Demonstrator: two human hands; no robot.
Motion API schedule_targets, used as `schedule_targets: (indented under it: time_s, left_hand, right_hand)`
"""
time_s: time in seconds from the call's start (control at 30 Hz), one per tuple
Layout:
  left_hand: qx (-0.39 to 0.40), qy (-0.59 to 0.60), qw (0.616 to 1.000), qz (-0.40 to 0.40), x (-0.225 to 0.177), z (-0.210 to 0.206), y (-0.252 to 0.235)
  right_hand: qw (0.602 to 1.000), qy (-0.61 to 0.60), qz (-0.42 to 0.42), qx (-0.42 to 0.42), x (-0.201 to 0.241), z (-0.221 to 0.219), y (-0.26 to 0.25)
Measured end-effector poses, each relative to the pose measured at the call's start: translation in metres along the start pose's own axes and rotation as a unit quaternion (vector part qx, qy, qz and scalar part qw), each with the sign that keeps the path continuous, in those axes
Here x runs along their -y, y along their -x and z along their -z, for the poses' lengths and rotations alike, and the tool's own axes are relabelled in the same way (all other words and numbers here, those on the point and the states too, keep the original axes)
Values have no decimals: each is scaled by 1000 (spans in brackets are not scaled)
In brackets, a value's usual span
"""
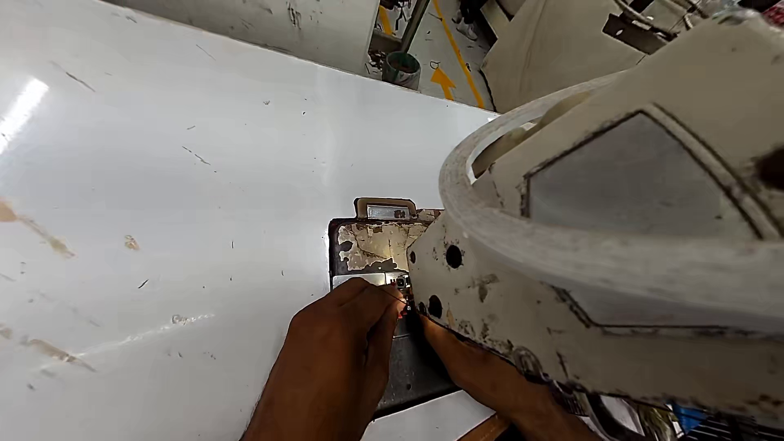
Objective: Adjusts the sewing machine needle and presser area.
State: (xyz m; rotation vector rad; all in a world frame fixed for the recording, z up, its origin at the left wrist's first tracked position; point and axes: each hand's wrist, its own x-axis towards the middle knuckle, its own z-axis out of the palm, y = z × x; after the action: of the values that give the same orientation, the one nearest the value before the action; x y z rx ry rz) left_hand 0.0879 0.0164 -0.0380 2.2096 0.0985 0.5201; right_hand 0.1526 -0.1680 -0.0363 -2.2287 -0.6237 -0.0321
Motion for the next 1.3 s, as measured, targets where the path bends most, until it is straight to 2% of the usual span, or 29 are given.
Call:
schedule_targets:
  time_s: [0.23,0.3,0.4,0.5,0.67,0.8,0.93,1.1,1.3]
  left_hand:
    - [11,-7,1000,-3,-2,3,-1]
    - [8,-8,1000,-6,-2,3,-1]
    - [7,0,1000,-15,-2,3,-1]
    - [10,3,1000,-11,-5,4,-2]
    - [12,7,1000,-7,-4,4,-1]
    - [13,-5,1000,-14,-3,3,-1]
    - [12,-7,1000,-21,-2,2,-1]
    - [21,4,1000,-12,-2,1,-1]
    - [24,4,1000,3,-3,-1,-1]
  right_hand:
    - [997,-34,64,28,-21,-2,4]
    - [998,-42,31,37,-10,-1,2]
    - [999,-48,5,21,-23,-2,6]
    - [999,-17,-52,-2,-15,-2,11]
    - [999,30,-13,15,-23,-1,8]
    - [995,89,37,12,-5,-5,0]
    - [993,117,21,8,-3,-3,0]
    - [995,90,-41,9,-6,0,4]
    - [1000,5,-3,-14,4,-5,0]
